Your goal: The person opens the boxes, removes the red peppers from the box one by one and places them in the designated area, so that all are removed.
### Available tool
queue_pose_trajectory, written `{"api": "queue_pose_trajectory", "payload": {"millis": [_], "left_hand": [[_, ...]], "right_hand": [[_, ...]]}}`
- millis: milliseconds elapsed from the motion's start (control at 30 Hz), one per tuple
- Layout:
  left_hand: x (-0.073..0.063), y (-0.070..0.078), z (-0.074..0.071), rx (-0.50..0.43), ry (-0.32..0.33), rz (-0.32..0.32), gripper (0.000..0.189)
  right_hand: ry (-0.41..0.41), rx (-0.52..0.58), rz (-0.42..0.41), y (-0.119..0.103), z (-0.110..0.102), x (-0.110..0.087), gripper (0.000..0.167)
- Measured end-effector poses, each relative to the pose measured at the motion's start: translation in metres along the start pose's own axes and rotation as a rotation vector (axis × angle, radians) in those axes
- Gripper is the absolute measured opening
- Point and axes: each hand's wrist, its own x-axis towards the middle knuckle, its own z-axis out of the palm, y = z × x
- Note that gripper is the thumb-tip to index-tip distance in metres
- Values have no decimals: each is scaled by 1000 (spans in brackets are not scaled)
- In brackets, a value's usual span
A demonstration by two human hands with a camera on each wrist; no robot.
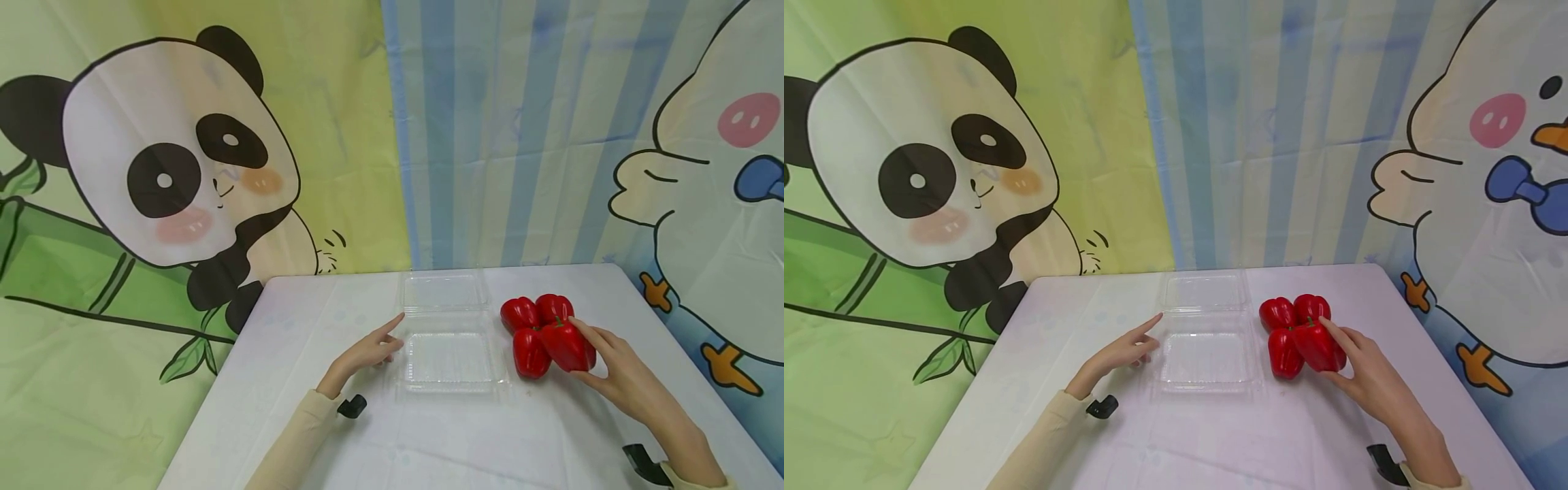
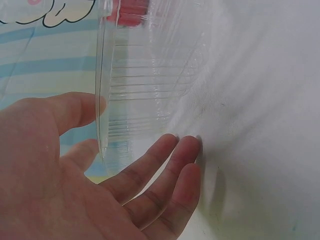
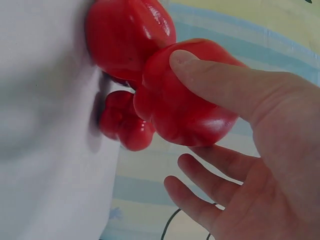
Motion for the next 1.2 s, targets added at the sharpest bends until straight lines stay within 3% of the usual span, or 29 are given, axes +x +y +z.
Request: {"api": "queue_pose_trajectory", "payload": {"millis": [300, 1200], "left_hand": [[0, 0, 0, -4, -2, 1, 65], [-1, 0, 1, -13, -10, 9, 65]], "right_hand": [[-38, 0, 75, 2, 3, -2, 113], [-6, -90, 72, 18, 9, 1, 108]]}}
